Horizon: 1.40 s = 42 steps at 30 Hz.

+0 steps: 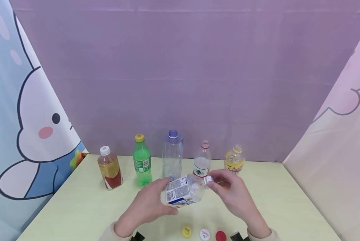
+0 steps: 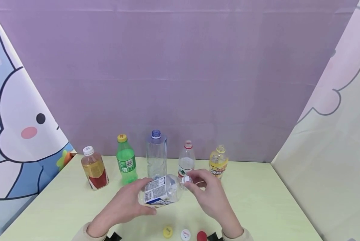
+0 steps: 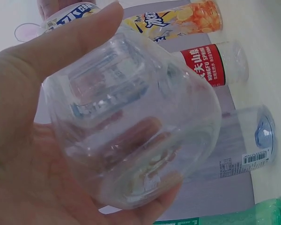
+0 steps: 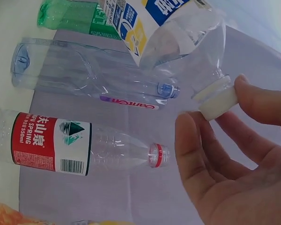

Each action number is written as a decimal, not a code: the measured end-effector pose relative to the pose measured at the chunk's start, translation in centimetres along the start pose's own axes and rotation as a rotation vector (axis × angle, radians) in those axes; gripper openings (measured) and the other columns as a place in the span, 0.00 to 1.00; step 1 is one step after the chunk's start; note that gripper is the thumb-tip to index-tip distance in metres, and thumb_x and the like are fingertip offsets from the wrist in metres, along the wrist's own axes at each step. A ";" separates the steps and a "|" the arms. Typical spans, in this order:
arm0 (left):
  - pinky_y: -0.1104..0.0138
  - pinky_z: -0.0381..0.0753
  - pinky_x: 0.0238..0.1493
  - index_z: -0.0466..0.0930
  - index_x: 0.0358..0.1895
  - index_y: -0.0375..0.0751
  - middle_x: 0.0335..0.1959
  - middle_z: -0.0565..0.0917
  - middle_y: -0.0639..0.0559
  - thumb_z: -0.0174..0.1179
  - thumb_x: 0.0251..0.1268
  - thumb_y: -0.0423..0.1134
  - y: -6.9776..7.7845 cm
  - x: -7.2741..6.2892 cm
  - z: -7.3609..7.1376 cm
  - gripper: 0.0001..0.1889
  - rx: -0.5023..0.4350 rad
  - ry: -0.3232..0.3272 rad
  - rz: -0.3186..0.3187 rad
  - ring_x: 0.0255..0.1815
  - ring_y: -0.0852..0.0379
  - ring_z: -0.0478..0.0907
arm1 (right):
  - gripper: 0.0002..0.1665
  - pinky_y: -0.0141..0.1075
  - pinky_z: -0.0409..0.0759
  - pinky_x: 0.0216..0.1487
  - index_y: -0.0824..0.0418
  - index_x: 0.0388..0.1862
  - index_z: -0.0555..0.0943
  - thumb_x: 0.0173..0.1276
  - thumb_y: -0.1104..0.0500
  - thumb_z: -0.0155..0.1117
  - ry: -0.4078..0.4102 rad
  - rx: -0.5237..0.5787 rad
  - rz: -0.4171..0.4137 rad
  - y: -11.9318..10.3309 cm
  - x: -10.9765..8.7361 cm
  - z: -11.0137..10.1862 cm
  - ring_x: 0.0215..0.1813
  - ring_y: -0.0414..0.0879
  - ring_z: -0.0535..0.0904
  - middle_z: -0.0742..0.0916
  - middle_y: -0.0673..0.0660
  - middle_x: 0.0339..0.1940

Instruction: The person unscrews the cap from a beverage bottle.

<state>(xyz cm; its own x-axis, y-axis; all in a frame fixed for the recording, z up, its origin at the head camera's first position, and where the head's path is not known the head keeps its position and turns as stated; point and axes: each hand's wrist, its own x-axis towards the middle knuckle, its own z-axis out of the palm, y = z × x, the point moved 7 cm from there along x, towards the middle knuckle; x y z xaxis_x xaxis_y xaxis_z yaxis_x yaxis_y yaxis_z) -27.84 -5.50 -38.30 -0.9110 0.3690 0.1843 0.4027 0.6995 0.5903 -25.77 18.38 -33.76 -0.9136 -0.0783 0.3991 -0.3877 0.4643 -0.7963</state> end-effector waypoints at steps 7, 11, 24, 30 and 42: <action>0.40 0.75 0.58 0.74 0.69 0.40 0.59 0.81 0.42 0.82 0.39 0.51 -0.1 0.1 0.1 0.48 0.025 -0.003 -0.013 0.59 0.40 0.78 | 0.17 0.36 0.83 0.49 0.54 0.47 0.86 0.61 0.69 0.74 -0.049 -0.024 -0.015 -0.4 -0.1 0.2 0.45 0.43 0.81 0.86 0.47 0.43; 0.40 0.75 0.57 0.74 0.69 0.40 0.58 0.81 0.43 0.83 0.38 0.50 -0.1 0.0 0.1 0.48 0.026 -0.002 -0.017 0.58 0.40 0.78 | 0.15 0.36 0.84 0.50 0.53 0.44 0.86 0.62 0.69 0.74 -0.069 0.008 -0.057 -0.7 -0.1 0.4 0.48 0.43 0.82 0.86 0.47 0.45; 0.41 0.75 0.58 0.74 0.69 0.40 0.57 0.81 0.44 0.83 0.39 0.49 -0.1 0.2 0.1 0.48 0.020 -0.004 -0.021 0.57 0.42 0.77 | 0.21 0.37 0.84 0.53 0.64 0.54 0.81 0.62 0.74 0.70 -0.029 0.076 -0.076 -0.6 -0.1 0.2 0.53 0.51 0.84 0.84 0.57 0.52; 0.42 0.76 0.57 0.74 0.68 0.41 0.55 0.81 0.46 0.83 0.39 0.49 -0.1 0.2 0.0 0.47 0.024 0.005 -0.027 0.55 0.44 0.77 | 0.16 0.35 0.85 0.43 0.62 0.50 0.84 0.64 0.70 0.71 -0.021 -0.024 -0.016 -0.1 0.0 0.2 0.40 0.44 0.84 0.86 0.51 0.40; 0.45 0.77 0.53 0.74 0.68 0.42 0.52 0.82 0.49 0.84 0.37 0.50 -0.1 0.2 0.0 0.48 0.037 0.015 -0.014 0.51 0.47 0.78 | 0.18 0.35 0.85 0.49 0.57 0.48 0.84 0.63 0.74 0.70 -0.087 0.015 -0.130 -0.7 -0.1 0.5 0.47 0.44 0.84 0.85 0.50 0.46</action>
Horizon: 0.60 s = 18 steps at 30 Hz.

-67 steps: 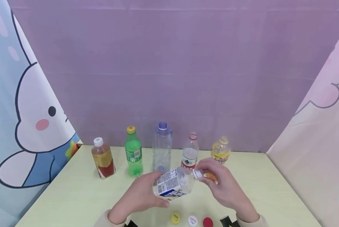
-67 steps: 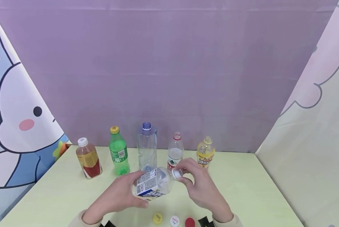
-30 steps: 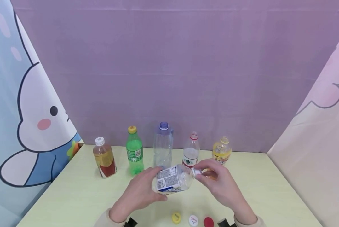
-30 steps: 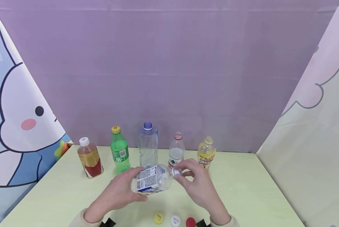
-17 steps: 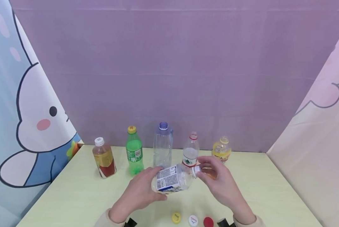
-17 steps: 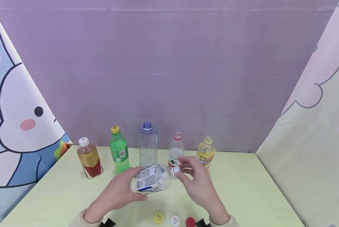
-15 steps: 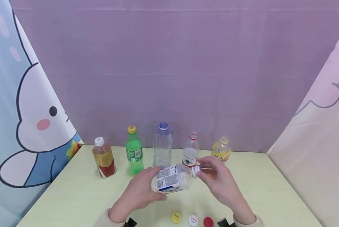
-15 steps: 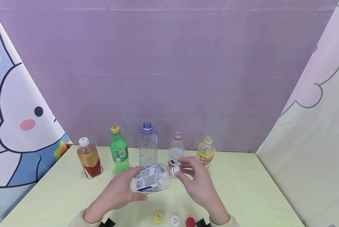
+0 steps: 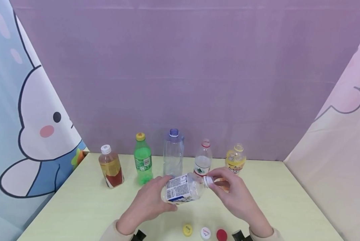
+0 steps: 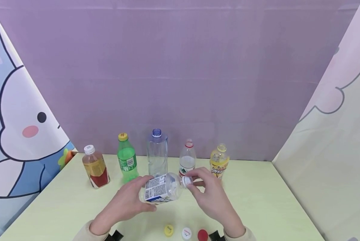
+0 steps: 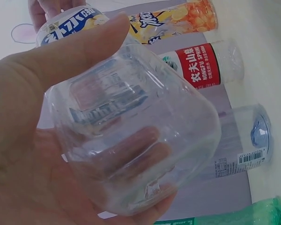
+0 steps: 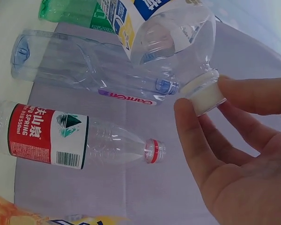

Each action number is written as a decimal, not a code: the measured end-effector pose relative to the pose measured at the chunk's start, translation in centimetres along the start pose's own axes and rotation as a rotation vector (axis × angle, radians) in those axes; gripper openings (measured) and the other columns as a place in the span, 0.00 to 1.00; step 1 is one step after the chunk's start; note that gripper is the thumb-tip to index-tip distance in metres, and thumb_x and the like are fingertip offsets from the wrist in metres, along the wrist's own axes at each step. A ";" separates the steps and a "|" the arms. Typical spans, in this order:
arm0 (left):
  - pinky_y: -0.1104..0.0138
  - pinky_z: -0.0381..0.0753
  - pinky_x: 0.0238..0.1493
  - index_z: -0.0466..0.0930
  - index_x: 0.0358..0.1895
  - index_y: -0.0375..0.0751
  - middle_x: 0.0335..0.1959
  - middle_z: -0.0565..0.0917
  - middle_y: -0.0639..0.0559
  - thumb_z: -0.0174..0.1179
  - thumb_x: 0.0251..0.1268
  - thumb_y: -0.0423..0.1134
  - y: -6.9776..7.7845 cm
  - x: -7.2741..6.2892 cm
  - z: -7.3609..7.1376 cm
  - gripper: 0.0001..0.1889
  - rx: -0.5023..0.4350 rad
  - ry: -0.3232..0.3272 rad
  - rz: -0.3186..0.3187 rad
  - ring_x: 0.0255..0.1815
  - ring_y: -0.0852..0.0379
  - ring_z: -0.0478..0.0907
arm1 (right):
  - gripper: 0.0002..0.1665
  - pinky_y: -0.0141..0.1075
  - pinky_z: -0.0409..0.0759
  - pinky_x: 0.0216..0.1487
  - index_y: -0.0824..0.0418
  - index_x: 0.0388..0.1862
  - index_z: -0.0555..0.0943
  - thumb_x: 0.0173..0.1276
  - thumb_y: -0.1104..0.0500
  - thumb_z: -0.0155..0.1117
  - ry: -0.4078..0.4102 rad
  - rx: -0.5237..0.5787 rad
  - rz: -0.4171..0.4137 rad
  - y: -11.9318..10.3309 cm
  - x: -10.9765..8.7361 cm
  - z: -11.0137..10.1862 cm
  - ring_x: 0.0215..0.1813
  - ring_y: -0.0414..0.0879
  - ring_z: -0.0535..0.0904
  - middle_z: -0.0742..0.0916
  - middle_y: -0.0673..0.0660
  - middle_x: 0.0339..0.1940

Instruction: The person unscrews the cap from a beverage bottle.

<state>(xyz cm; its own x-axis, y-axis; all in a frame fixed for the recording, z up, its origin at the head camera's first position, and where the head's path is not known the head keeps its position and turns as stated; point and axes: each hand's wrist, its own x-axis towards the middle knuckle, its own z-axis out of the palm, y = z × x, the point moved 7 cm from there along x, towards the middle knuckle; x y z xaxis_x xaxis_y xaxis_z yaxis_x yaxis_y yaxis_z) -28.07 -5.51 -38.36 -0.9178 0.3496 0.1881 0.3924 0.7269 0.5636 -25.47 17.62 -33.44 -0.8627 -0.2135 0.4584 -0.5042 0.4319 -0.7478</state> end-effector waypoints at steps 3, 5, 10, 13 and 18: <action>0.45 0.78 0.52 0.74 0.68 0.42 0.51 0.82 0.49 0.84 0.35 0.49 0.1 0.0 -0.1 0.48 0.001 0.005 0.011 0.50 0.48 0.78 | 0.16 0.35 0.85 0.49 0.57 0.47 0.84 0.64 0.72 0.70 0.002 0.012 -0.011 -0.2 0.0 0.0 0.47 0.44 0.84 0.85 0.49 0.46; 0.45 0.78 0.52 0.75 0.68 0.42 0.52 0.82 0.49 0.84 0.35 0.48 0.1 0.0 -0.1 0.48 0.001 0.007 0.015 0.50 0.47 0.78 | 0.14 0.35 0.85 0.48 0.56 0.45 0.85 0.65 0.71 0.70 0.016 0.004 -0.024 -0.2 0.0 -0.1 0.46 0.44 0.84 0.86 0.48 0.45; 0.42 0.76 0.56 0.74 0.68 0.41 0.55 0.82 0.46 0.84 0.37 0.48 -0.1 0.0 0.2 0.48 -0.008 -0.007 -0.005 0.55 0.43 0.78 | 0.13 0.36 0.85 0.47 0.54 0.43 0.87 0.65 0.70 0.71 0.048 -0.039 -0.094 -0.5 -0.1 -0.2 0.45 0.43 0.84 0.86 0.45 0.44; 0.42 0.76 0.56 0.74 0.69 0.41 0.55 0.82 0.46 0.84 0.38 0.48 -0.2 0.1 0.2 0.48 -0.006 -0.006 -0.009 0.55 0.43 0.78 | 0.17 0.36 0.85 0.49 0.57 0.46 0.86 0.63 0.73 0.71 0.046 -0.037 -0.120 -0.6 -0.1 -0.2 0.47 0.44 0.85 0.86 0.48 0.47; 0.45 0.77 0.53 0.75 0.68 0.43 0.52 0.82 0.50 0.84 0.37 0.48 -0.1 0.0 0.1 0.47 0.010 0.009 0.000 0.51 0.47 0.78 | 0.18 0.35 0.85 0.50 0.64 0.50 0.84 0.61 0.74 0.72 0.043 -0.015 -0.033 0.1 0.1 -0.3 0.49 0.47 0.86 0.87 0.54 0.47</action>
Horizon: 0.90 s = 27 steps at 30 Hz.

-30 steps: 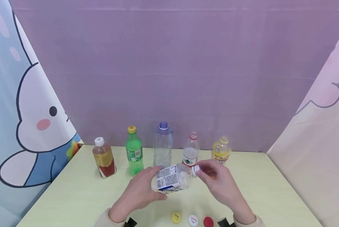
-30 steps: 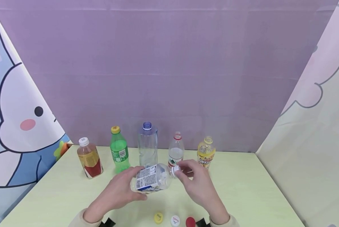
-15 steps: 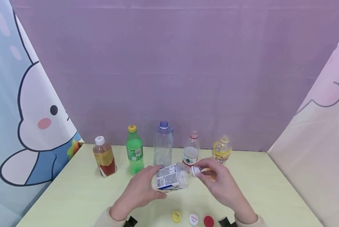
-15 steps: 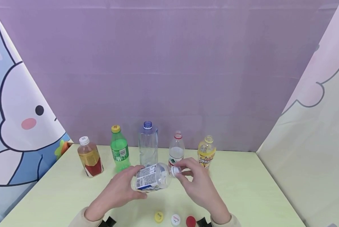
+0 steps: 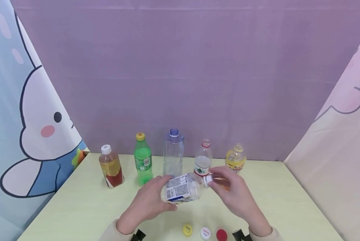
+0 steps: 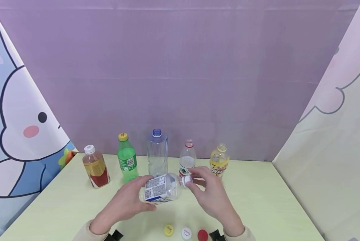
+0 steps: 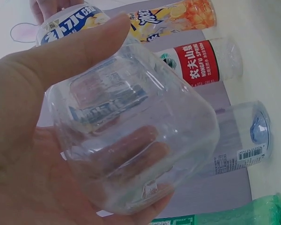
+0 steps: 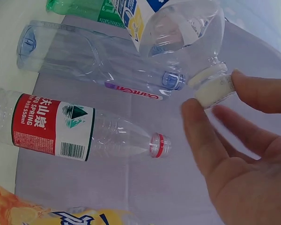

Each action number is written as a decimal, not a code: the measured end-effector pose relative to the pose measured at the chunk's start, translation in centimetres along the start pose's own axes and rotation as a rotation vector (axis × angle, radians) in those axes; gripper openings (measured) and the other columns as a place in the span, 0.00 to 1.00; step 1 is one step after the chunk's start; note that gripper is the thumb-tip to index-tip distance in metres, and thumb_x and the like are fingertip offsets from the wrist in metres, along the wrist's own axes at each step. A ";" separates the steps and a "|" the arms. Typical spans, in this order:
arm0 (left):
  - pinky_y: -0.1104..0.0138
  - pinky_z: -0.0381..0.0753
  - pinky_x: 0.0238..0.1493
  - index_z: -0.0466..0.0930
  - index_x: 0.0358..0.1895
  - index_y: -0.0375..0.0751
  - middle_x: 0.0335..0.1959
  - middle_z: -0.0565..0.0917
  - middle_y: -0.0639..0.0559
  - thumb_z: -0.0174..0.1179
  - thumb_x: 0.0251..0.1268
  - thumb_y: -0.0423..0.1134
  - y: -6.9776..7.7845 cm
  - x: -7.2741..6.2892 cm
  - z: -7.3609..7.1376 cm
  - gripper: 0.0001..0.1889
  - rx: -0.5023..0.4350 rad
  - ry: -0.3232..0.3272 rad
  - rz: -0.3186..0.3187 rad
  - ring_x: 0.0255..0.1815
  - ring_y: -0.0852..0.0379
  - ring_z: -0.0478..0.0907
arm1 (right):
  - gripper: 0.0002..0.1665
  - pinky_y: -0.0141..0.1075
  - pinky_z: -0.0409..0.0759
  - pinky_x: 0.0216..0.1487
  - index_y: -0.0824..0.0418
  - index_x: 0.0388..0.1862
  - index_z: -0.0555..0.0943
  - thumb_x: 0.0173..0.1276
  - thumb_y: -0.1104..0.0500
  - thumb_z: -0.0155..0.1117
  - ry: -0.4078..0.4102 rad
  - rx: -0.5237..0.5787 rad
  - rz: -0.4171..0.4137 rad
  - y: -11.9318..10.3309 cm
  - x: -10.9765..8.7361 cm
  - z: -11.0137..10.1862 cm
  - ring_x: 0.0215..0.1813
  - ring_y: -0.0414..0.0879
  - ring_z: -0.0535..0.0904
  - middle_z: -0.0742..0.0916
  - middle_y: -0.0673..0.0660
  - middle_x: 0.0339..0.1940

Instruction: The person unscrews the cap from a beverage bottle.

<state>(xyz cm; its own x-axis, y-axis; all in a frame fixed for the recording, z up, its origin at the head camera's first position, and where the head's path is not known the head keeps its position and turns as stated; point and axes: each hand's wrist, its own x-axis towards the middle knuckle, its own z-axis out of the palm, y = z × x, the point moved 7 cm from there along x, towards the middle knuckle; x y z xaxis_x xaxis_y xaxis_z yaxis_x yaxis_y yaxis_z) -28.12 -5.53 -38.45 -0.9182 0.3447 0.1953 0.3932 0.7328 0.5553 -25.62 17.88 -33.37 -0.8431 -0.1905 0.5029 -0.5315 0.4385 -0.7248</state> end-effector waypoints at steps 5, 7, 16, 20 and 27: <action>0.44 0.77 0.54 0.75 0.67 0.44 0.53 0.82 0.49 0.84 0.38 0.48 -0.1 0.1 -0.1 0.46 0.000 0.001 0.004 0.52 0.47 0.78 | 0.14 0.35 0.85 0.43 0.62 0.49 0.87 0.64 0.69 0.72 -0.027 -0.076 0.107 0.5 -0.1 0.1 0.42 0.42 0.84 0.88 0.49 0.40; 0.44 0.77 0.54 0.75 0.68 0.44 0.54 0.82 0.49 0.84 0.38 0.47 -0.1 0.2 -0.1 0.46 0.000 0.000 0.003 0.53 0.46 0.78 | 0.15 0.35 0.85 0.43 0.60 0.50 0.87 0.64 0.69 0.72 -0.046 -0.085 0.112 0.5 -0.1 0.1 0.41 0.42 0.84 0.87 0.49 0.41; 0.44 0.77 0.54 0.75 0.67 0.44 0.53 0.82 0.49 0.84 0.37 0.48 -0.2 0.0 -0.1 0.46 0.003 0.002 0.000 0.52 0.47 0.78 | 0.16 0.33 0.84 0.50 0.58 0.49 0.86 0.64 0.71 0.71 -0.079 0.020 0.038 0.0 -0.1 0.3 0.47 0.45 0.85 0.86 0.51 0.47; 0.44 0.77 0.55 0.75 0.67 0.44 0.54 0.82 0.49 0.84 0.36 0.49 0.0 -0.1 -0.1 0.47 0.005 0.006 0.017 0.54 0.46 0.78 | 0.14 0.35 0.85 0.47 0.56 0.46 0.87 0.64 0.70 0.71 -0.046 0.006 -0.028 -0.4 -0.1 0.0 0.46 0.42 0.85 0.87 0.48 0.45; 0.42 0.76 0.57 0.74 0.68 0.43 0.55 0.82 0.48 0.83 0.39 0.48 -0.1 0.0 0.0 0.46 -0.020 -0.012 0.013 0.56 0.43 0.77 | 0.18 0.35 0.85 0.50 0.62 0.50 0.86 0.61 0.73 0.72 -0.039 -0.008 0.051 -0.2 -0.1 -0.1 0.49 0.47 0.86 0.87 0.51 0.46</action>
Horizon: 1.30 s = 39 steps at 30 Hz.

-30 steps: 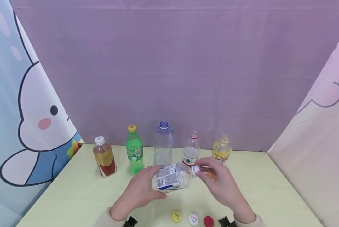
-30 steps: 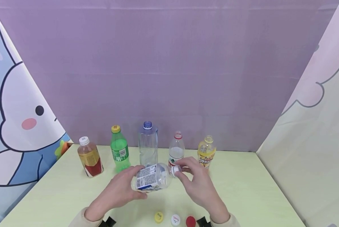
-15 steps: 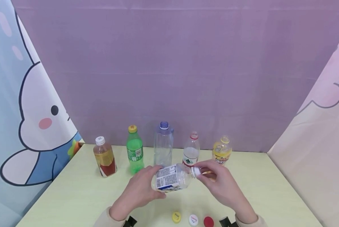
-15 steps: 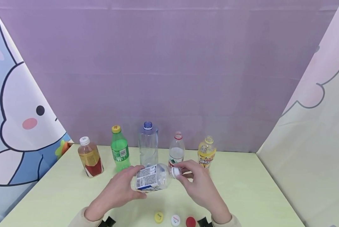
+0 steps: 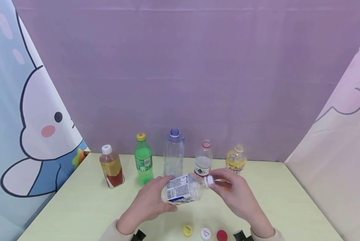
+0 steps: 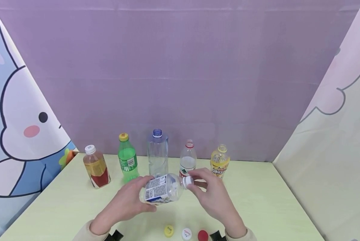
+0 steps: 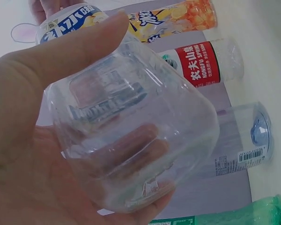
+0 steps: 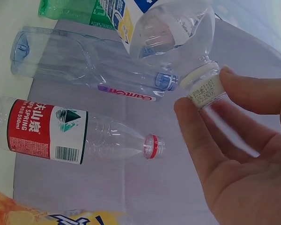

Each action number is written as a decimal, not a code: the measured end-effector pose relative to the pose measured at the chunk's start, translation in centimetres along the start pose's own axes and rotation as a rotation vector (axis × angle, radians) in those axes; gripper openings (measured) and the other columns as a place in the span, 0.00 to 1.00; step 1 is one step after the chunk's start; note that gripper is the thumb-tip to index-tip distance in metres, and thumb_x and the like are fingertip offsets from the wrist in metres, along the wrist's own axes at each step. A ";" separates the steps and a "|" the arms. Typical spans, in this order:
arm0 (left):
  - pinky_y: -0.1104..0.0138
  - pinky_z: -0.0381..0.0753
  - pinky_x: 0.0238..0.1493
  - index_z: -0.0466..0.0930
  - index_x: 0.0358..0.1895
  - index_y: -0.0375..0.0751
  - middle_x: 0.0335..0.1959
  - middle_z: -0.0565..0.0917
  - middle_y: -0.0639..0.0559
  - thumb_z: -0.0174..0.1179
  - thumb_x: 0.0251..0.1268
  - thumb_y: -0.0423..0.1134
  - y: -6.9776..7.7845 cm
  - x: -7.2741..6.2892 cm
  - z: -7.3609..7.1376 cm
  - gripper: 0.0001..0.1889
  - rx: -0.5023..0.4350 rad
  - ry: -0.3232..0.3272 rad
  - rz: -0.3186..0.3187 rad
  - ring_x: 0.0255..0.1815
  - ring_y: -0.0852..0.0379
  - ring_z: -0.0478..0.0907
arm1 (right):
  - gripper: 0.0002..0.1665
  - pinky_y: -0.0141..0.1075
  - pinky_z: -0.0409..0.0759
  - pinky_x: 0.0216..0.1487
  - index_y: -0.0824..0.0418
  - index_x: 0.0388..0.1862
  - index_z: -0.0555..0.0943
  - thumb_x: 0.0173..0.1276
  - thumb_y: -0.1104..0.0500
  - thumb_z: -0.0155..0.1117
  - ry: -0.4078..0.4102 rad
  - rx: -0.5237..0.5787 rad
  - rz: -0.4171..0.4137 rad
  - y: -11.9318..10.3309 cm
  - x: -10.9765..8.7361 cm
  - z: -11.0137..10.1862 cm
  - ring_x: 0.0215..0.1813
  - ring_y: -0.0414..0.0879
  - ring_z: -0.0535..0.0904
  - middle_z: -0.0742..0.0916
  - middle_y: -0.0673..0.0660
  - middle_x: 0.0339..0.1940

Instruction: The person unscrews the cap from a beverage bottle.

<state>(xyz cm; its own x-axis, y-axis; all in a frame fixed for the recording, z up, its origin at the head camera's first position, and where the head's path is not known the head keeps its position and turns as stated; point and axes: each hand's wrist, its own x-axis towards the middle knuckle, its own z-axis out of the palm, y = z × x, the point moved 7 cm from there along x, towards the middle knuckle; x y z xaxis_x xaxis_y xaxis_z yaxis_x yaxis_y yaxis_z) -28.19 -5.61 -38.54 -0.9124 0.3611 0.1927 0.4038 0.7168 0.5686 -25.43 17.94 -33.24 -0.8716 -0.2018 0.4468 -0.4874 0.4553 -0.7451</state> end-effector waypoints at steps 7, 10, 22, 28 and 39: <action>0.43 0.77 0.55 0.74 0.68 0.44 0.55 0.82 0.49 0.83 0.38 0.48 0.1 -0.2 -0.3 0.47 -0.003 0.004 -0.002 0.55 0.45 0.78 | 0.19 0.34 0.85 0.46 0.60 0.52 0.86 0.62 0.69 0.74 -0.024 -0.052 0.060 0.3 -0.1 0.1 0.43 0.42 0.84 0.87 0.49 0.43; 0.43 0.77 0.55 0.75 0.68 0.45 0.54 0.82 0.50 0.84 0.38 0.49 0.1 -0.1 -0.3 0.47 -0.002 -0.001 -0.004 0.54 0.46 0.78 | 0.21 0.33 0.85 0.47 0.58 0.52 0.86 0.60 0.72 0.74 -0.036 -0.035 0.039 0.2 -0.1 0.2 0.46 0.44 0.84 0.86 0.50 0.46; 0.44 0.76 0.56 0.76 0.66 0.46 0.54 0.82 0.51 0.83 0.38 0.47 0.1 0.0 -0.2 0.45 0.015 0.003 0.010 0.54 0.46 0.77 | 0.16 0.34 0.85 0.45 0.59 0.46 0.88 0.62 0.73 0.72 0.029 -0.013 -0.011 -0.2 -0.2 -0.2 0.44 0.43 0.86 0.88 0.51 0.46; 0.42 0.76 0.57 0.75 0.68 0.45 0.56 0.82 0.49 0.83 0.38 0.48 0.1 0.0 -0.3 0.46 0.003 -0.007 0.001 0.55 0.45 0.77 | 0.18 0.32 0.84 0.48 0.62 0.50 0.86 0.61 0.72 0.73 0.016 0.010 0.046 0.1 -0.1 -0.1 0.47 0.45 0.86 0.87 0.53 0.46; 0.42 0.76 0.57 0.75 0.67 0.46 0.55 0.82 0.50 0.83 0.38 0.47 0.2 -0.1 -0.4 0.45 0.007 0.000 0.018 0.56 0.45 0.77 | 0.13 0.35 0.85 0.49 0.54 0.43 0.88 0.62 0.69 0.74 -0.007 0.026 -0.046 -0.4 -0.2 -0.3 0.46 0.42 0.84 0.87 0.49 0.47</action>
<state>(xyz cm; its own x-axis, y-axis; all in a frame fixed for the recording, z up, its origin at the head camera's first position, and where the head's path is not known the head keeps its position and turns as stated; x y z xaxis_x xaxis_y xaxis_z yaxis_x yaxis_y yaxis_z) -28.09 -5.72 -38.16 -0.9049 0.3744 0.2027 0.4208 0.7142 0.5594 -25.05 18.03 -32.93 -0.8485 -0.2286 0.4773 -0.5282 0.4229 -0.7363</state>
